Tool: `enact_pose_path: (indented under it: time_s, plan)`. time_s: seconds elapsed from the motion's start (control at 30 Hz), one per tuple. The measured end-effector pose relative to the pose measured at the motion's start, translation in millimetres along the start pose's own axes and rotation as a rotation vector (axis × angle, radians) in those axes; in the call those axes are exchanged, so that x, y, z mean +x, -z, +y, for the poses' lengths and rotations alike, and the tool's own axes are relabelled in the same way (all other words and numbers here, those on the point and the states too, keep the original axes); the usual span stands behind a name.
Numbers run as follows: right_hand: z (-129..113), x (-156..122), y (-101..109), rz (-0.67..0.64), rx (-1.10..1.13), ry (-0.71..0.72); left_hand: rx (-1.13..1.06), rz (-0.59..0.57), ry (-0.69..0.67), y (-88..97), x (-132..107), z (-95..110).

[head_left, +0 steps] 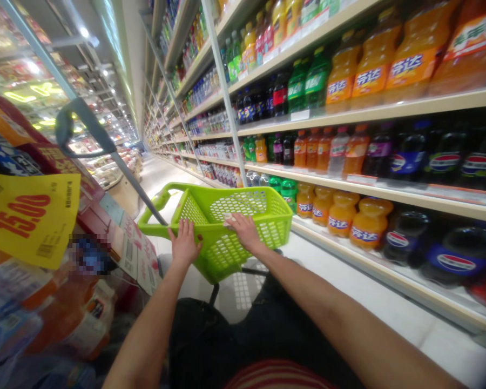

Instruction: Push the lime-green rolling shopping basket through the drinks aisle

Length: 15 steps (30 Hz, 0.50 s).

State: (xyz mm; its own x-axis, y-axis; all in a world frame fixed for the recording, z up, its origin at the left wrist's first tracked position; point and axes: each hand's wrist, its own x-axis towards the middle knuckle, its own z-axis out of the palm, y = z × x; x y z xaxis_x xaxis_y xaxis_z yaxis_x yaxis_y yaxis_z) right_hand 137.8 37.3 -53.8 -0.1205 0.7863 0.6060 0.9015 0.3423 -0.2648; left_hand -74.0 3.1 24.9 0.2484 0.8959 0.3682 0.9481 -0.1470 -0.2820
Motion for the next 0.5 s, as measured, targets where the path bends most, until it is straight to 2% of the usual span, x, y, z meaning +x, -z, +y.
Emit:
enact_pose_path:
  time_s: [0.07, 0.13, 0.3, 0.37, 0.5]
  plan:
    - [16.7, -8.7, 1.3, 0.044, -0.007, -0.036, 0.009, 0.007, 0.021, -1.4, 0.3, 1.0]
    - [19.8, -13.6, 0.1, 0.069, 0.001, -0.027, 0.019, 0.015, 0.047, -2.8, 0.9, 3.1]
    - [-5.4, -12.0, -9.1, 0.064, 0.060, 0.116, 0.043, 0.014, 0.059, -4.3, 0.9, 5.7]
    - [-4.4, -13.4, -8.7, 0.047, 0.054, 0.145, 0.054, 0.015, 0.052, -3.8, 0.2, 4.7]
    - [34.6, -27.4, 3.6, 0.024, -0.006, 0.103, 0.059, 0.015, 0.050, -3.2, -0.4, 3.8]
